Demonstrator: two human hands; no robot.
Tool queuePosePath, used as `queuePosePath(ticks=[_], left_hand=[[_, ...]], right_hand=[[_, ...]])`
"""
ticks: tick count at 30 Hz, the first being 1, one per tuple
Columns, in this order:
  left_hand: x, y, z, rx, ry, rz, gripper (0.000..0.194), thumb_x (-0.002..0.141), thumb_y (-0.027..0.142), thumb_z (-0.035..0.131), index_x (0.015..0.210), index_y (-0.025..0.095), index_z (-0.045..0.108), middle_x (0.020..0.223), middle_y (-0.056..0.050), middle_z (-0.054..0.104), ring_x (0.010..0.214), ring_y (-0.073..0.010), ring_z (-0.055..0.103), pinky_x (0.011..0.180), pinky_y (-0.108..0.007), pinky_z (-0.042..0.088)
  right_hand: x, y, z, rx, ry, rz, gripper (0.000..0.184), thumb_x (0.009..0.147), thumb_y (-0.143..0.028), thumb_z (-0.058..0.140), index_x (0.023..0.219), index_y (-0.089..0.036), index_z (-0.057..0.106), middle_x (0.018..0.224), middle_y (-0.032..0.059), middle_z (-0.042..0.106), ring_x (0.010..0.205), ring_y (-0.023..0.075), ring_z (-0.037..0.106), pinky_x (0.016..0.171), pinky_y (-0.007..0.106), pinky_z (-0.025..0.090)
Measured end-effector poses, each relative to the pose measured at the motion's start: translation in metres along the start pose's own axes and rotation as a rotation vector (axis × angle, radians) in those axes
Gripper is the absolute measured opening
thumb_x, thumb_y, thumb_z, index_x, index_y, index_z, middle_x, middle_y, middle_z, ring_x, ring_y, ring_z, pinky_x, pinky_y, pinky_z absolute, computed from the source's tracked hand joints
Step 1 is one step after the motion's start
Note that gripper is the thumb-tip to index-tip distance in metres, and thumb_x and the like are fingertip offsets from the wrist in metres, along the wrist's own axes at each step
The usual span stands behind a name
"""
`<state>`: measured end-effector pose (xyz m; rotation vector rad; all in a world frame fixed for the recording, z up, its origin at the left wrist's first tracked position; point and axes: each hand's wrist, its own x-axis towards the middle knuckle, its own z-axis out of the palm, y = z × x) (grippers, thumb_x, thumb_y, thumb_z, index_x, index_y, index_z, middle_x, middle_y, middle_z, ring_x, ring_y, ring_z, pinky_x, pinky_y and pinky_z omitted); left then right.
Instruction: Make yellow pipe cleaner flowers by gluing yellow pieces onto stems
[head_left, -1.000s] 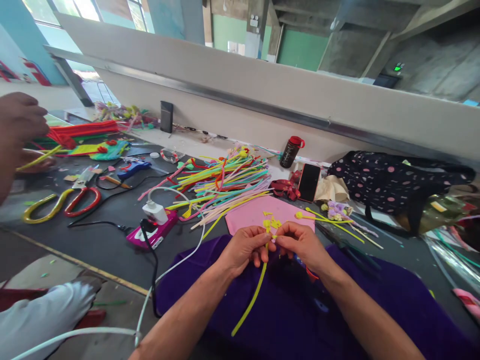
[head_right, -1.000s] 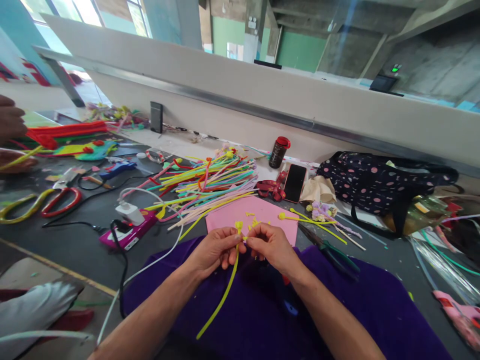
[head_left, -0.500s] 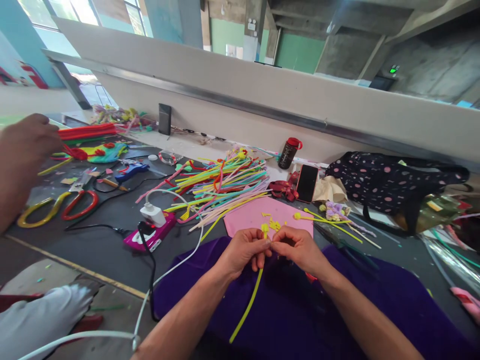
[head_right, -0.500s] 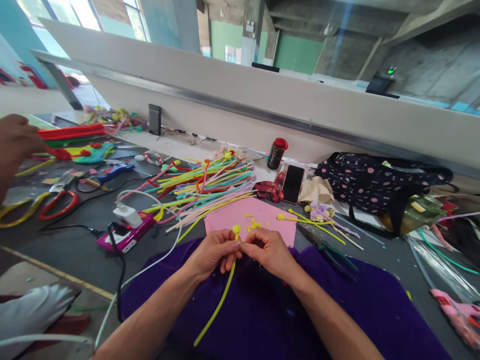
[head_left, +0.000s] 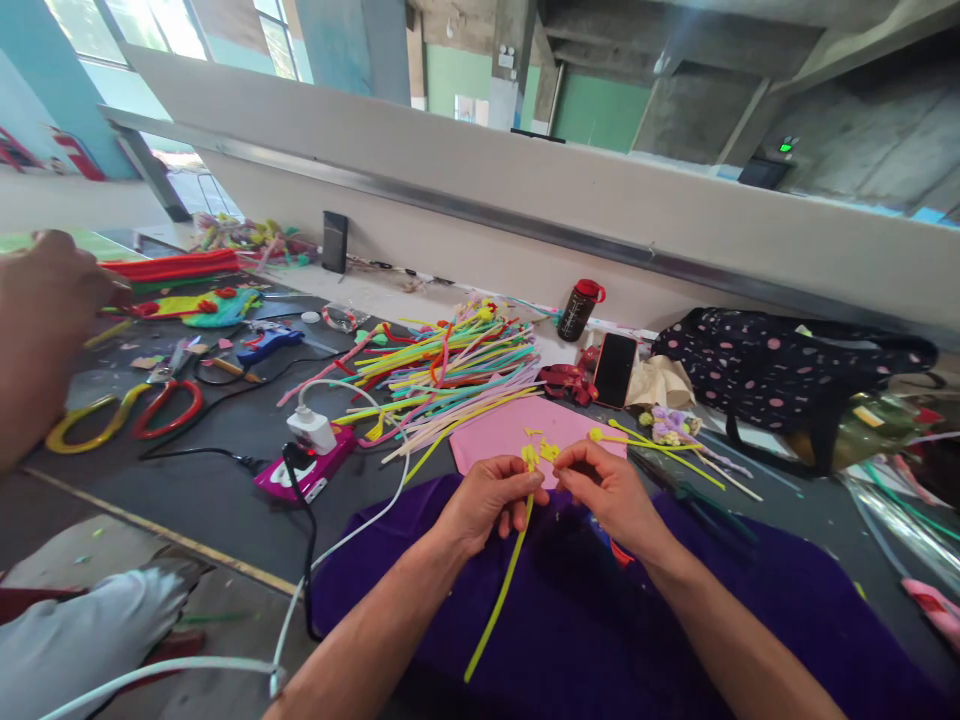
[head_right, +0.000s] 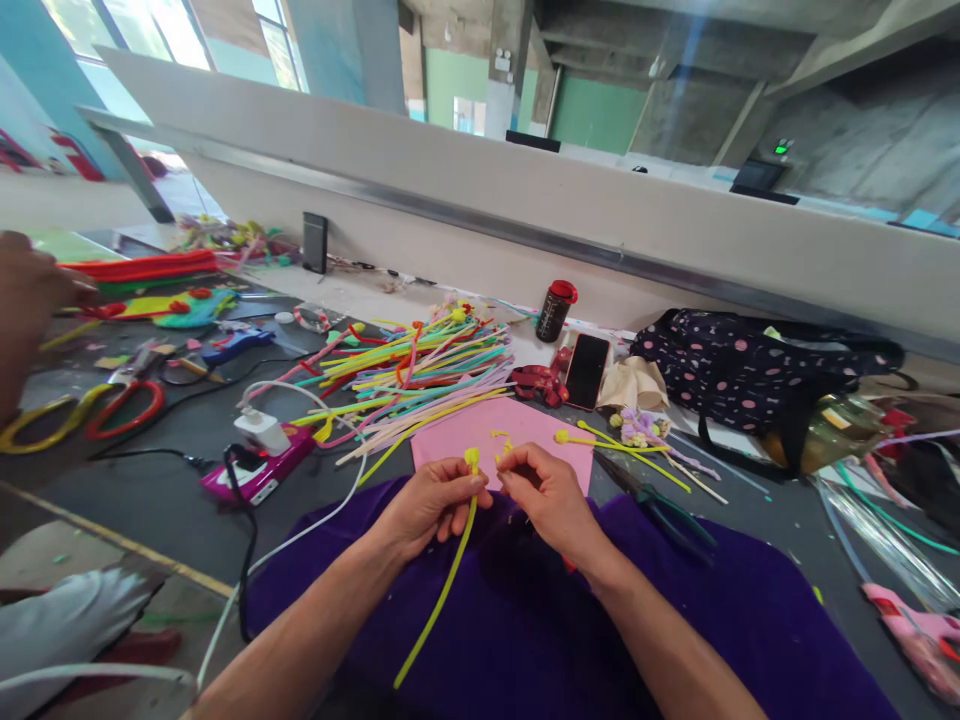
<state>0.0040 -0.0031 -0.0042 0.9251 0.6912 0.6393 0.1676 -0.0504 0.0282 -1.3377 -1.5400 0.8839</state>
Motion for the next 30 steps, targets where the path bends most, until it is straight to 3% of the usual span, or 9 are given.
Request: queuePosePath(ticks=[5, 11, 17, 30], left_hand=[[0.001, -0.003, 0.0, -0.026, -0.008, -0.017, 0.022, 0.065, 0.031, 0.067, 0.072, 0.012, 0.06, 0.061, -0.002, 0.066, 0.035, -0.0047, 0.052, 0.027, -0.012, 0.03], [0.003, -0.005, 0.0, -0.049, -0.043, 0.017, 0.018, 0.062, 0.022, 0.069, 0.071, 0.012, 0.058, 0.063, -0.001, 0.064, 0.04, -0.0058, 0.054, 0.03, -0.011, 0.034], [0.001, -0.005, -0.001, -0.052, -0.017, -0.002, 0.02, 0.062, 0.025, 0.069, 0.07, 0.012, 0.055, 0.06, -0.001, 0.064, 0.036, -0.0056, 0.052, 0.029, -0.012, 0.032], [-0.001, -0.003, -0.001, -0.005, -0.037, 0.045, 0.021, 0.063, 0.027, 0.068, 0.068, 0.012, 0.054, 0.059, -0.002, 0.064, 0.035, -0.0055, 0.051, 0.03, -0.013, 0.033]], right_hand=[[0.002, 0.007, 0.006, 0.16, 0.078, 0.071, 0.009, 0.07, -0.022, 0.063, 0.077, -0.017, 0.063, 0.067, -0.0018, 0.058, 0.054, 0.0088, 0.048, 0.05, 0.02, 0.038], [0.002, 0.006, 0.011, 0.269, 0.043, 0.169, 0.015, 0.067, -0.027, 0.066, 0.075, -0.016, 0.06, 0.059, -0.0022, 0.06, 0.051, 0.0099, 0.052, 0.045, 0.02, 0.039], [0.002, 0.005, 0.011, 0.188, -0.018, 0.169, 0.013, 0.069, -0.027, 0.063, 0.073, -0.015, 0.061, 0.056, -0.0031, 0.057, 0.047, 0.0074, 0.045, 0.043, 0.019, 0.035], [0.001, 0.004, 0.01, 0.121, -0.113, 0.156, 0.012, 0.074, -0.027, 0.057, 0.075, -0.016, 0.06, 0.06, -0.0026, 0.056, 0.049, 0.0081, 0.046, 0.044, 0.019, 0.034]])
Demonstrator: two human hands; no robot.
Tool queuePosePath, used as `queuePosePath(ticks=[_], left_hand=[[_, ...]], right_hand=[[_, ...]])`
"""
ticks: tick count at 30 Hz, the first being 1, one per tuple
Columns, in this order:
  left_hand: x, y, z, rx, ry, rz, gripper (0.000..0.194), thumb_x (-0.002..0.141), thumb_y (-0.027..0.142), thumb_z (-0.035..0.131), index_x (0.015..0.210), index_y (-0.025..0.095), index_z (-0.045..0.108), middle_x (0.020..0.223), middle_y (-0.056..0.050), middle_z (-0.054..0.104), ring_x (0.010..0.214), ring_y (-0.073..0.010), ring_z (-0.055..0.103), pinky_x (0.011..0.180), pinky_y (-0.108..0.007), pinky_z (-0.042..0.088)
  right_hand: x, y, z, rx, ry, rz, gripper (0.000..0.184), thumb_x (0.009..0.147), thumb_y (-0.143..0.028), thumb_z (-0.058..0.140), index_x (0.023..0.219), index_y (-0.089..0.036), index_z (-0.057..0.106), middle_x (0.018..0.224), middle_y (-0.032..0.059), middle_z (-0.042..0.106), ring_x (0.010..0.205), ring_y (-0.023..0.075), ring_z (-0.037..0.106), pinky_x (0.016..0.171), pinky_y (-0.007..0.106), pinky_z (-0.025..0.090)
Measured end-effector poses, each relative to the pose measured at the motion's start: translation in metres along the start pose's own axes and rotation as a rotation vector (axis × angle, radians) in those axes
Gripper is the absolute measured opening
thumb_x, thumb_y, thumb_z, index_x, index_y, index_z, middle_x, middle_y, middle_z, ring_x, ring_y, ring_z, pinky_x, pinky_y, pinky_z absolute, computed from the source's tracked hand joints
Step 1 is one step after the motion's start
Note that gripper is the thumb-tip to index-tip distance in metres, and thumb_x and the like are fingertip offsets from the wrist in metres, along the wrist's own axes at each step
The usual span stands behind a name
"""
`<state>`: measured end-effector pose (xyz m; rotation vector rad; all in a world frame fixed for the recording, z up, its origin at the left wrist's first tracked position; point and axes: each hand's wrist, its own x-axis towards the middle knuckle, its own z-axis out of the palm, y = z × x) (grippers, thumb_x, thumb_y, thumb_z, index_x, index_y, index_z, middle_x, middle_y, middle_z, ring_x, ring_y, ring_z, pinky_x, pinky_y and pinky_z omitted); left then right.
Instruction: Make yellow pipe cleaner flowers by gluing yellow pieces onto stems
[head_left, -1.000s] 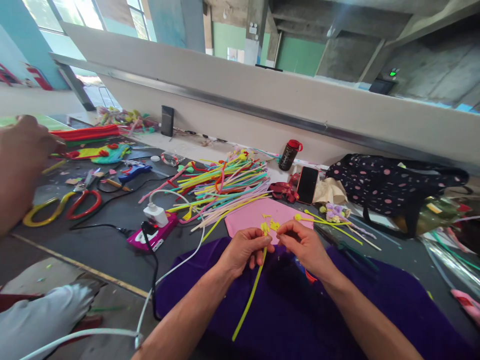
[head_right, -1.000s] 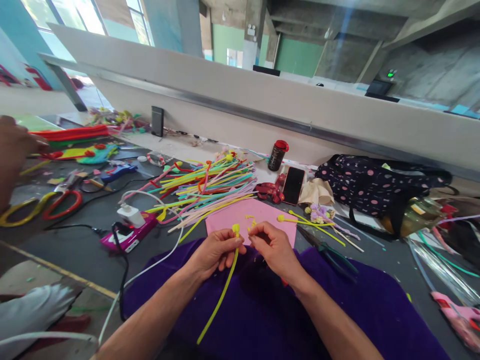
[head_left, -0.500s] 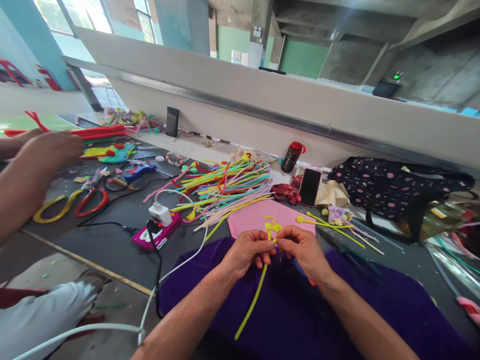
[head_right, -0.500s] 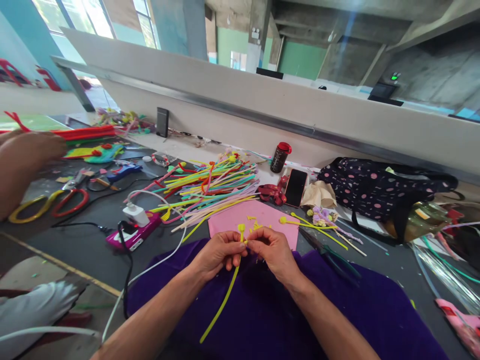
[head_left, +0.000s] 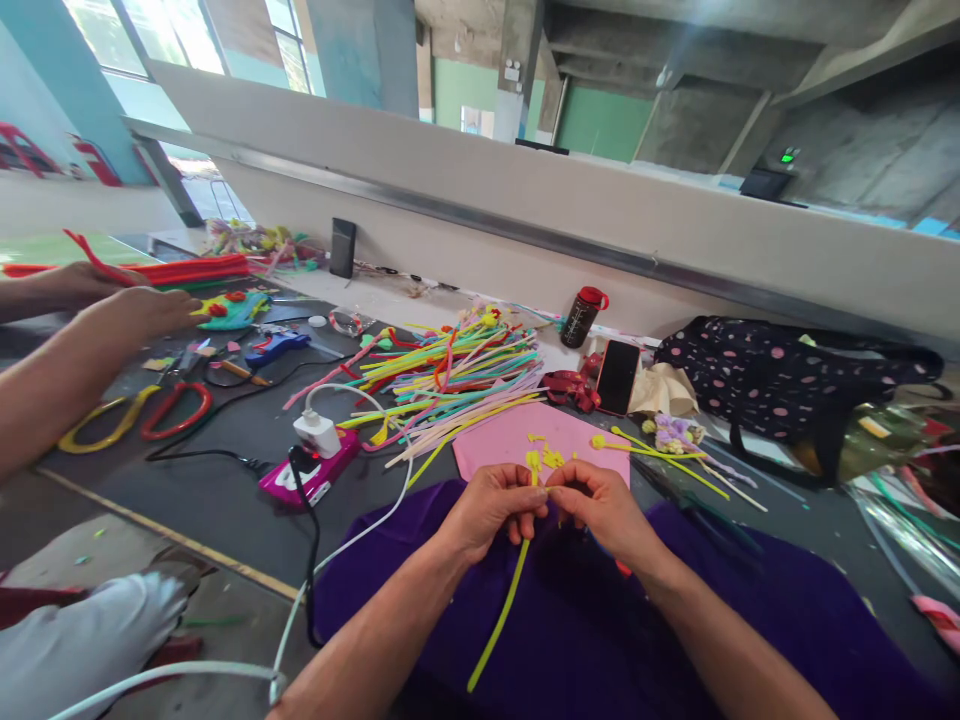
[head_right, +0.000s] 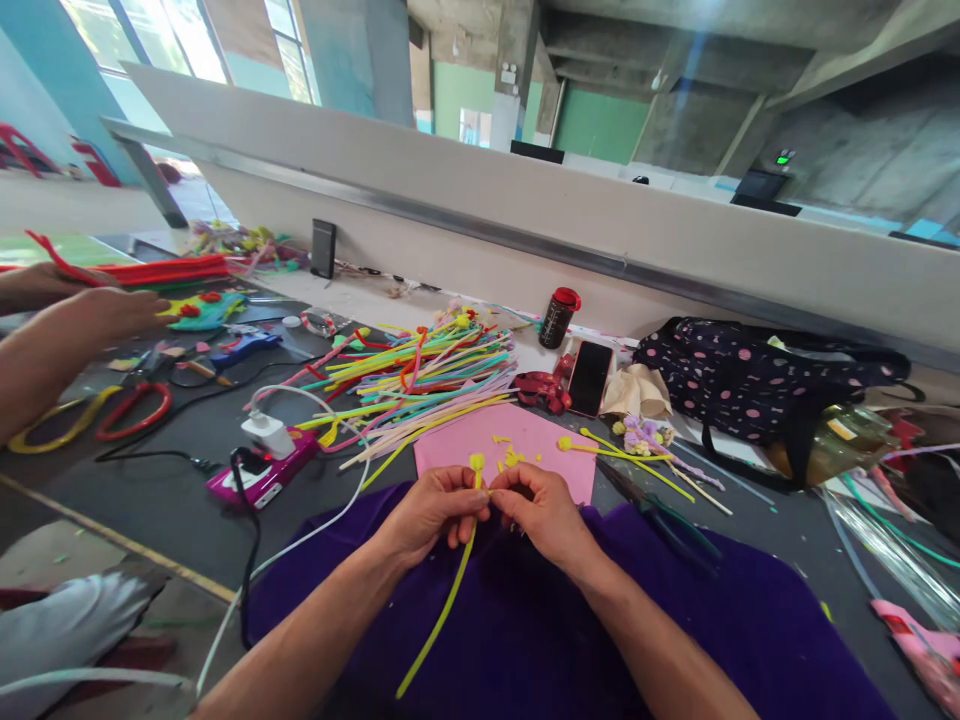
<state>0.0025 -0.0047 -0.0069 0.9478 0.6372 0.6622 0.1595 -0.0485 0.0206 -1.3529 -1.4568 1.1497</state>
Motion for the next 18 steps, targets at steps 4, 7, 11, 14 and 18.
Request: queuePosePath(ticks=[4, 7, 11, 14, 18], left_hand=[[-0.001, 0.001, 0.0, 0.014, -0.019, -0.024, 0.023, 0.062, 0.029, 0.069, 0.068, 0.012, 0.053, 0.059, -0.002, 0.064, 0.035, -0.0059, 0.051, 0.03, -0.013, 0.033], [-0.002, 0.002, 0.001, 0.02, -0.051, -0.041, 0.023, 0.062, 0.029, 0.069, 0.067, 0.012, 0.054, 0.058, -0.002, 0.064, 0.034, -0.0059, 0.051, 0.03, -0.014, 0.033], [-0.002, 0.001, 0.002, 0.031, -0.076, -0.017, 0.021, 0.064, 0.027, 0.068, 0.067, 0.011, 0.054, 0.056, -0.001, 0.062, 0.033, -0.0057, 0.05, 0.03, -0.013, 0.033], [-0.002, 0.0, 0.001, 0.031, -0.082, 0.0, 0.019, 0.065, 0.026, 0.067, 0.07, 0.011, 0.055, 0.055, 0.0, 0.061, 0.033, -0.0056, 0.05, 0.03, -0.013, 0.033], [-0.001, -0.001, 0.001, 0.042, -0.088, -0.001, 0.019, 0.065, 0.025, 0.067, 0.069, 0.011, 0.055, 0.055, -0.001, 0.062, 0.034, -0.0063, 0.051, 0.031, -0.014, 0.035]], right_hand=[[0.001, 0.004, -0.003, 0.097, -0.053, 0.058, 0.015, 0.072, -0.03, 0.06, 0.075, -0.015, 0.058, 0.056, -0.0036, 0.054, 0.047, 0.0072, 0.046, 0.043, 0.018, 0.033], [0.001, 0.006, -0.005, 0.153, -0.101, 0.088, 0.016, 0.07, -0.03, 0.063, 0.073, -0.015, 0.058, 0.054, -0.004, 0.054, 0.045, 0.0068, 0.046, 0.041, 0.017, 0.032], [0.002, 0.008, -0.01, 0.26, -0.185, 0.143, 0.016, 0.069, -0.028, 0.064, 0.073, -0.014, 0.059, 0.054, -0.0031, 0.055, 0.043, 0.0061, 0.046, 0.039, 0.016, 0.031], [0.004, 0.01, -0.013, 0.342, -0.224, 0.177, 0.016, 0.069, -0.028, 0.064, 0.074, -0.013, 0.06, 0.062, -0.0008, 0.059, 0.043, 0.0057, 0.049, 0.037, 0.015, 0.032], [0.007, 0.016, -0.014, 0.422, -0.254, 0.218, 0.018, 0.067, -0.029, 0.066, 0.073, -0.013, 0.06, 0.064, 0.0, 0.061, 0.042, 0.0055, 0.051, 0.035, 0.015, 0.032]])
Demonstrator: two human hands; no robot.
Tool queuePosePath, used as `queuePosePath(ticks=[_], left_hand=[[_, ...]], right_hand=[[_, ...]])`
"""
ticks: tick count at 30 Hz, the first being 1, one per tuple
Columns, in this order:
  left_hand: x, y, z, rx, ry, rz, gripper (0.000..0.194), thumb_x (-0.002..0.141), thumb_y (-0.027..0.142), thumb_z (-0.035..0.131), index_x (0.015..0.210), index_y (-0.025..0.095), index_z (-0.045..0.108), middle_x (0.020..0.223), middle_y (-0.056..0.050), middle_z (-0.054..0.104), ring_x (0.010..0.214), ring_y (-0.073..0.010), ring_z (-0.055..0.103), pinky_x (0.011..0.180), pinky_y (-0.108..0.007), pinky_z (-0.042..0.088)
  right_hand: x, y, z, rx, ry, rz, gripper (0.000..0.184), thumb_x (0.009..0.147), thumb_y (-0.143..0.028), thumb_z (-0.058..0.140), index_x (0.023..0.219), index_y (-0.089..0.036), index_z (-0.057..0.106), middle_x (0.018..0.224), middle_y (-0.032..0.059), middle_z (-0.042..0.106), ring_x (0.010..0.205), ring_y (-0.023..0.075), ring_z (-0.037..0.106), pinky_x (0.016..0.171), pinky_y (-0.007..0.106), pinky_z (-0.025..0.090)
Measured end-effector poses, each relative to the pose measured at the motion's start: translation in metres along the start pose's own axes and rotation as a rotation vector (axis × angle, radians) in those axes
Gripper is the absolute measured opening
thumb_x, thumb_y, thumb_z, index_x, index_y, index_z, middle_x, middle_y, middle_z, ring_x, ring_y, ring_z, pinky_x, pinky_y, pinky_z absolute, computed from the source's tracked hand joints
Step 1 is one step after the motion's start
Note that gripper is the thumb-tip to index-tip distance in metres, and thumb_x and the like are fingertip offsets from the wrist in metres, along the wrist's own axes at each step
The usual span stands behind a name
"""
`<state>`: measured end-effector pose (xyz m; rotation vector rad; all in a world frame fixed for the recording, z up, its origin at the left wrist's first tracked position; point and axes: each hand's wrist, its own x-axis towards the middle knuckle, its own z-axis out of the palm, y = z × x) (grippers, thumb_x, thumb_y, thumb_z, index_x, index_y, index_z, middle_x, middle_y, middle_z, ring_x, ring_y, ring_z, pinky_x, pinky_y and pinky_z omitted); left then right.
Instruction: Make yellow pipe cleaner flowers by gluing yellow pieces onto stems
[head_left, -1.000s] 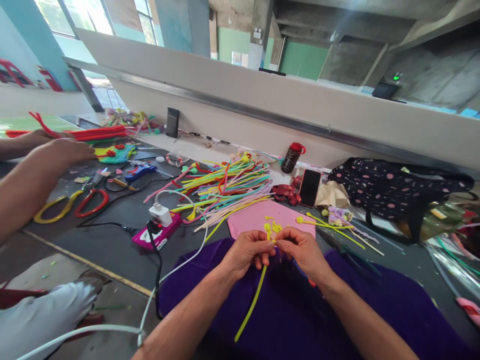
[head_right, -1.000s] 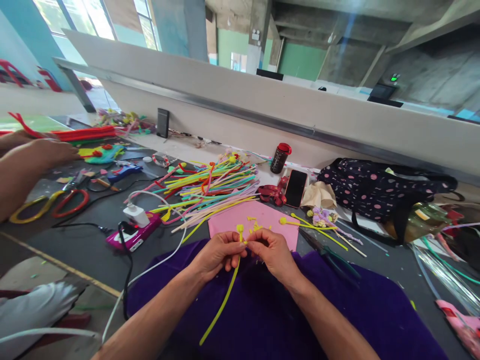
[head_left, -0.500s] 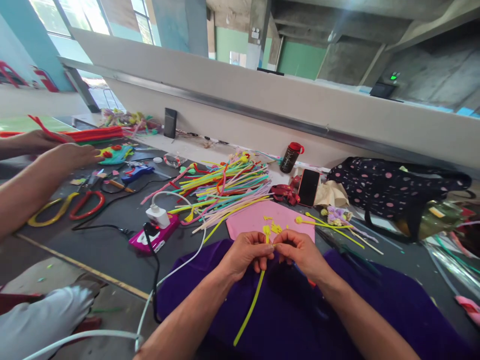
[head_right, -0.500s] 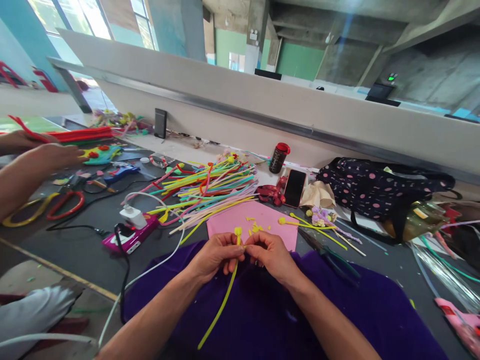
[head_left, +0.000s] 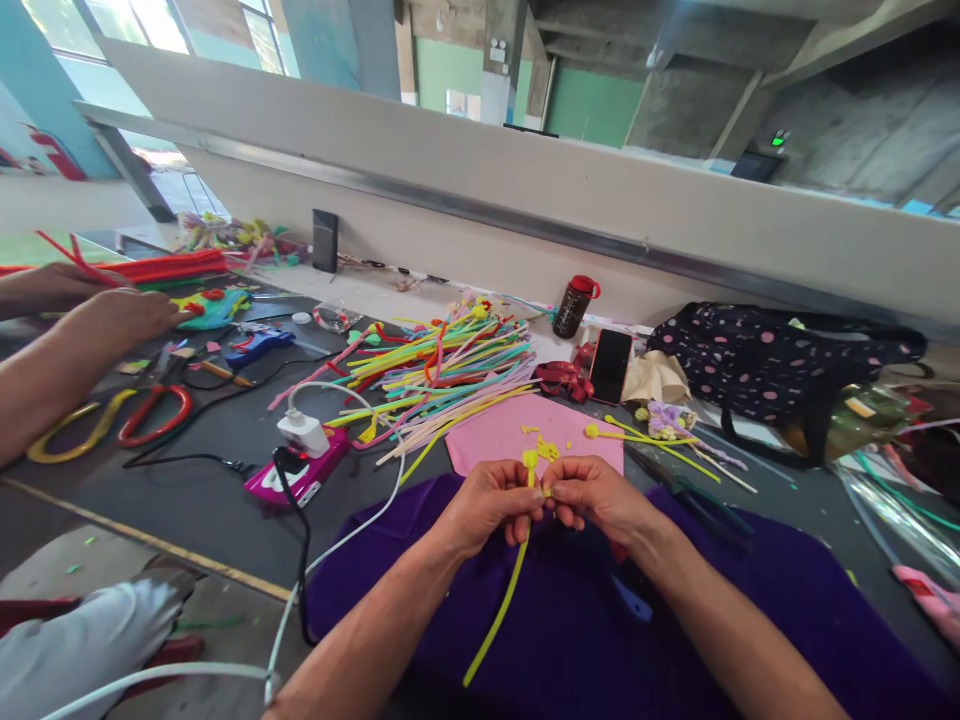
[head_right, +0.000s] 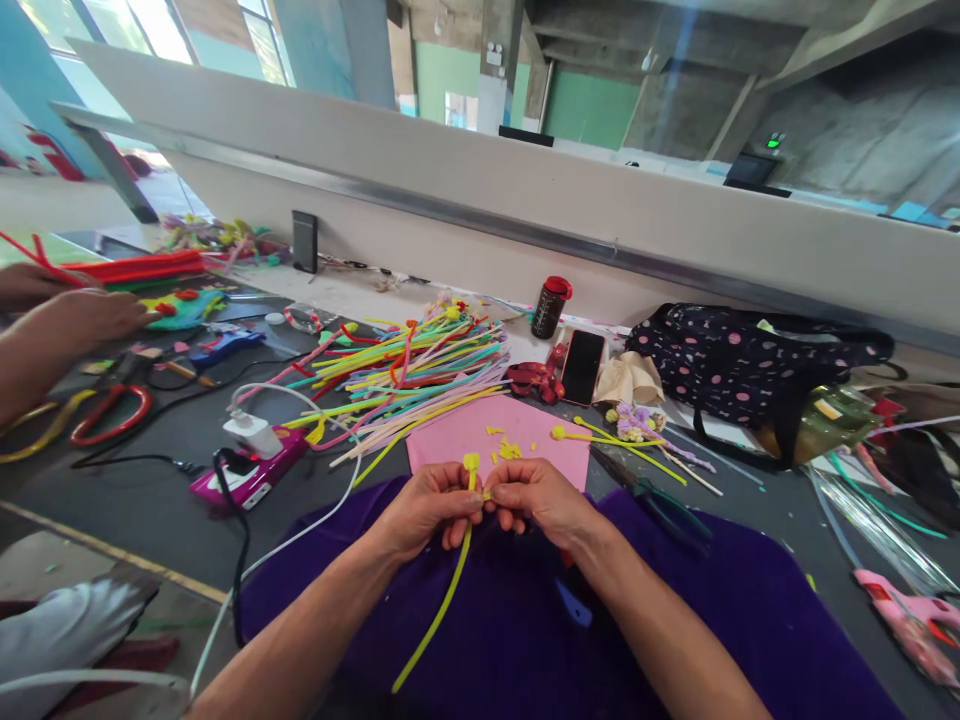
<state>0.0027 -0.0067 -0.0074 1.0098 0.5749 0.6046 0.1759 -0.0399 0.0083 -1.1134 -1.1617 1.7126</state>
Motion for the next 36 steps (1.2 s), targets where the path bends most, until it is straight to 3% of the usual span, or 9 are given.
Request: queuePosePath(ticks=[5, 14, 22, 29, 36], left_hand=[[0.001, 0.0, 0.0, 0.001, 0.007, 0.009, 0.02, 0.066, 0.026, 0.067, 0.07, 0.011, 0.055, 0.057, -0.001, 0.062, 0.034, -0.0061, 0.051, 0.031, -0.014, 0.035], [0.002, 0.001, -0.001, -0.062, 0.07, 0.003, 0.02, 0.065, 0.027, 0.067, 0.071, 0.011, 0.055, 0.058, -0.001, 0.062, 0.033, -0.0044, 0.048, 0.03, -0.013, 0.032], [0.001, 0.0, 0.0, -0.039, 0.041, 0.001, 0.021, 0.064, 0.027, 0.068, 0.071, 0.012, 0.054, 0.058, -0.001, 0.062, 0.033, -0.0051, 0.049, 0.031, -0.014, 0.033], [0.0, 0.0, 0.0, 0.024, -0.019, 0.059, 0.018, 0.067, 0.025, 0.066, 0.073, 0.011, 0.056, 0.057, 0.0, 0.061, 0.033, -0.0055, 0.05, 0.031, -0.014, 0.035], [0.001, 0.0, -0.001, 0.009, 0.01, 0.018, 0.016, 0.067, 0.023, 0.065, 0.072, 0.011, 0.056, 0.057, 0.0, 0.061, 0.033, -0.0052, 0.05, 0.03, -0.013, 0.035]], right_hand=[[0.002, -0.001, -0.001, 0.028, -0.022, 0.002, 0.02, 0.067, -0.03, 0.066, 0.072, -0.012, 0.06, 0.062, 0.0001, 0.061, 0.041, 0.0057, 0.051, 0.034, 0.014, 0.032], [-0.005, -0.012, 0.001, -0.029, 0.139, -0.11, 0.026, 0.074, -0.04, 0.059, 0.079, -0.014, 0.061, 0.071, 0.0016, 0.063, 0.044, 0.007, 0.054, 0.034, 0.016, 0.033], [-0.006, -0.009, 0.012, -0.157, 0.118, -0.113, 0.021, 0.071, -0.034, 0.062, 0.073, -0.014, 0.057, 0.054, -0.0031, 0.056, 0.042, 0.0066, 0.049, 0.036, 0.015, 0.032], [-0.003, -0.001, 0.004, -0.047, -0.013, -0.061, 0.019, 0.073, -0.031, 0.062, 0.071, -0.013, 0.056, 0.056, -0.0031, 0.057, 0.04, 0.0042, 0.047, 0.036, 0.014, 0.029], [0.002, 0.004, 0.004, 0.008, -0.003, -0.026, 0.02, 0.071, -0.032, 0.063, 0.069, -0.013, 0.056, 0.057, -0.0028, 0.057, 0.038, 0.0044, 0.048, 0.034, 0.014, 0.029]])
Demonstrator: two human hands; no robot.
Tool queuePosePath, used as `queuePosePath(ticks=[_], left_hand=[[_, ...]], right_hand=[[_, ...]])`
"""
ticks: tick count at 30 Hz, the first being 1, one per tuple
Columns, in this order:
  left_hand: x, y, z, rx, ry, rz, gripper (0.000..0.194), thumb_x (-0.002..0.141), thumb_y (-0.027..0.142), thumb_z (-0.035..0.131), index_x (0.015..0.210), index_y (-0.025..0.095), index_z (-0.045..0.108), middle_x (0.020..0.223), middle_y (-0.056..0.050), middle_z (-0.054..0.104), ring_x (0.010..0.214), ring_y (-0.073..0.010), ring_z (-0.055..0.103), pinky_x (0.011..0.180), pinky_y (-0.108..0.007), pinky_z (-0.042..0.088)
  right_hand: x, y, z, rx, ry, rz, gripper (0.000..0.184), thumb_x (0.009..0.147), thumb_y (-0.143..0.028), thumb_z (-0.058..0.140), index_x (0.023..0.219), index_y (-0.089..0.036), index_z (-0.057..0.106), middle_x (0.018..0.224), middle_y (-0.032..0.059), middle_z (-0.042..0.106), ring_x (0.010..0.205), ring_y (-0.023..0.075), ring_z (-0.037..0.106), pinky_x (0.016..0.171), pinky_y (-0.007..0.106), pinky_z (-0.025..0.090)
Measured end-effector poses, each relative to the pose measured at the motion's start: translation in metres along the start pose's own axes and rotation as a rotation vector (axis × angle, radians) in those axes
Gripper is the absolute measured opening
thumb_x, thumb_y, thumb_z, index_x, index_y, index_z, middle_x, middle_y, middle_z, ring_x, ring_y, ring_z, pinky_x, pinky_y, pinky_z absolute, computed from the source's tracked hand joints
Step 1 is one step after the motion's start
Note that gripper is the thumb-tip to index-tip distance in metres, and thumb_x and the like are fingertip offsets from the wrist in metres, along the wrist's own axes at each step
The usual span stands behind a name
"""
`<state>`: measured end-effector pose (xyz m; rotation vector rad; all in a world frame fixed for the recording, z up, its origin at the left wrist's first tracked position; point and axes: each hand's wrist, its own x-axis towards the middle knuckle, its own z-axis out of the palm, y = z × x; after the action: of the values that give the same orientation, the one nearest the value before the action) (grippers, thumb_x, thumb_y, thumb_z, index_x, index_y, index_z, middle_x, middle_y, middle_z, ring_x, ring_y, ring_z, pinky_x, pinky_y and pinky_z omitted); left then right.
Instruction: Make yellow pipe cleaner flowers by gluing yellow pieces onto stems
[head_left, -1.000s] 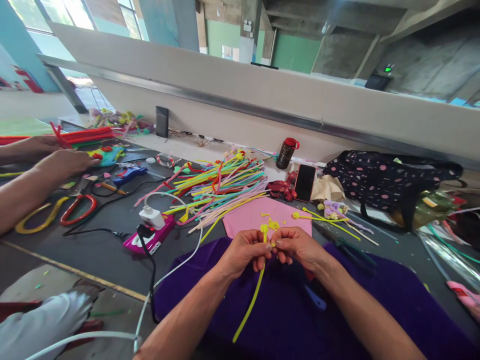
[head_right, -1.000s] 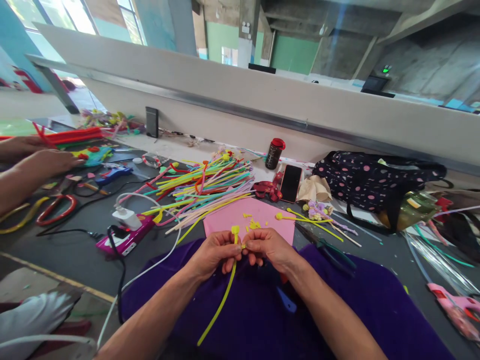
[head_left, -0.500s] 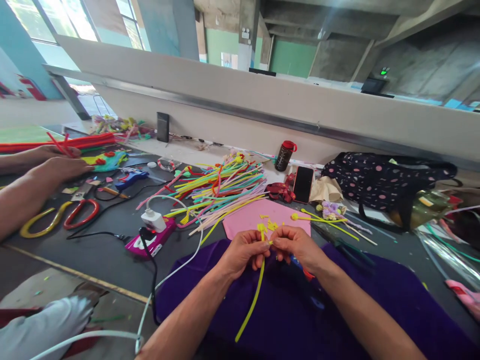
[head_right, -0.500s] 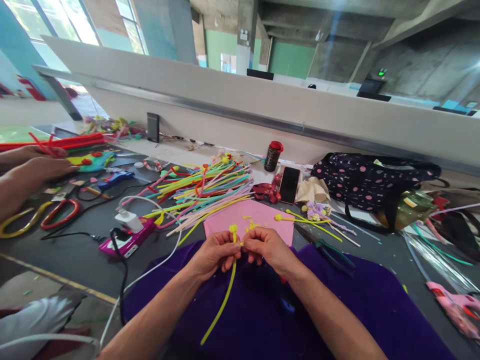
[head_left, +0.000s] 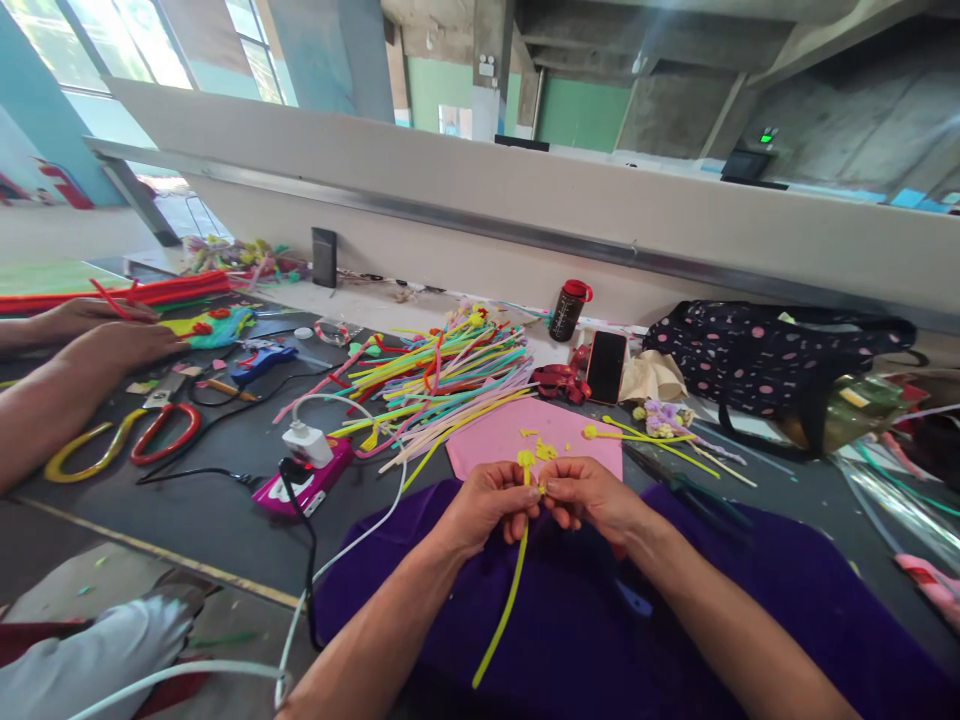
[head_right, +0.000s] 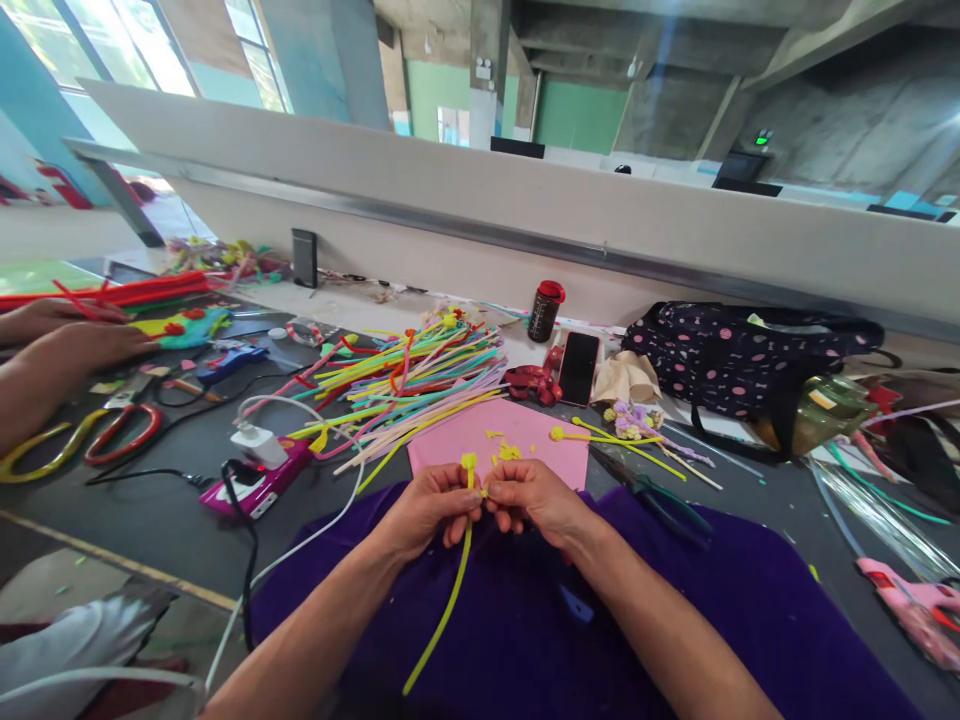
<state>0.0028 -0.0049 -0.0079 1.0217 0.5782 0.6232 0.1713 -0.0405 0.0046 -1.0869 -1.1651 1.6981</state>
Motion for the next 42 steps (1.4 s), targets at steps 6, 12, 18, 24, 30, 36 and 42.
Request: queuePosePath(ticks=[6, 12, 18, 24, 30, 36, 42], left_hand=[[0.001, 0.001, 0.001, -0.077, 0.016, -0.043, 0.019, 0.068, 0.028, 0.065, 0.069, 0.01, 0.058, 0.057, -0.002, 0.062, 0.033, -0.0038, 0.048, 0.029, -0.012, 0.033], [0.003, 0.001, 0.0, -0.074, 0.028, -0.054, 0.024, 0.07, 0.032, 0.063, 0.07, 0.009, 0.06, 0.059, -0.003, 0.063, 0.034, -0.004, 0.048, 0.03, -0.013, 0.034], [0.004, -0.002, -0.001, -0.032, 0.039, -0.066, 0.023, 0.069, 0.031, 0.064, 0.065, 0.01, 0.059, 0.049, 0.0, 0.059, 0.031, -0.0044, 0.047, 0.029, -0.013, 0.033], [0.003, -0.002, -0.001, -0.03, 0.013, -0.082, 0.022, 0.07, 0.03, 0.063, 0.064, 0.01, 0.057, 0.054, -0.002, 0.061, 0.03, -0.0041, 0.046, 0.028, -0.013, 0.031], [0.003, -0.004, -0.003, 0.012, 0.027, -0.067, 0.025, 0.069, 0.034, 0.063, 0.063, 0.01, 0.059, 0.048, 0.0, 0.058, 0.029, -0.0033, 0.043, 0.029, -0.013, 0.028], [0.005, -0.001, -0.004, 0.046, 0.147, -0.031, 0.03, 0.069, 0.038, 0.062, 0.081, 0.011, 0.066, 0.06, -0.002, 0.062, 0.032, -0.0017, 0.042, 0.029, -0.014, 0.026], [0.002, 0.004, -0.004, 0.036, 0.114, -0.052, 0.026, 0.066, 0.031, 0.067, 0.082, 0.012, 0.065, 0.06, 0.001, 0.058, 0.037, -0.0013, 0.044, 0.032, -0.012, 0.029]], right_hand=[[0.0, -0.004, 0.0, 0.016, 0.082, -0.049, 0.02, 0.072, -0.03, 0.063, 0.067, -0.013, 0.056, 0.055, -0.0029, 0.056, 0.037, 0.0042, 0.047, 0.032, 0.013, 0.03], [0.005, 0.001, -0.004, 0.055, 0.108, -0.046, 0.021, 0.072, -0.032, 0.063, 0.067, -0.013, 0.055, 0.057, -0.0028, 0.056, 0.037, 0.0038, 0.047, 0.031, 0.012, 0.029], [0.003, 0.002, 0.001, -0.021, 0.126, -0.081, 0.019, 0.073, -0.031, 0.062, 0.069, -0.014, 0.055, 0.061, -0.0029, 0.056, 0.039, 0.0037, 0.048, 0.033, 0.013, 0.029], [0.002, 0.0, 0.001, -0.188, 0.185, -0.166, 0.014, 0.072, -0.028, 0.062, 0.076, -0.015, 0.058, 0.055, -0.005, 0.054, 0.041, 0.0056, 0.047, 0.036, 0.015, 0.031], [-0.003, -0.008, 0.001, -0.442, 0.169, -0.185, 0.011, 0.076, -0.027, 0.057, 0.076, -0.016, 0.058, 0.052, -0.005, 0.053, 0.043, 0.0072, 0.047, 0.039, 0.017, 0.032], [-0.007, -0.017, -0.009, -0.855, 0.25, -0.286, 0.01, 0.079, -0.02, 0.051, 0.074, -0.016, 0.059, 0.061, -0.0026, 0.056, 0.053, 0.0099, 0.052, 0.051, 0.02, 0.037], [-0.005, -0.01, -0.014, -1.31, 0.107, -0.289, 0.012, 0.079, -0.016, 0.052, 0.08, -0.018, 0.063, 0.078, 0.0024, 0.064, 0.071, 0.0141, 0.058, 0.063, 0.023, 0.037]])
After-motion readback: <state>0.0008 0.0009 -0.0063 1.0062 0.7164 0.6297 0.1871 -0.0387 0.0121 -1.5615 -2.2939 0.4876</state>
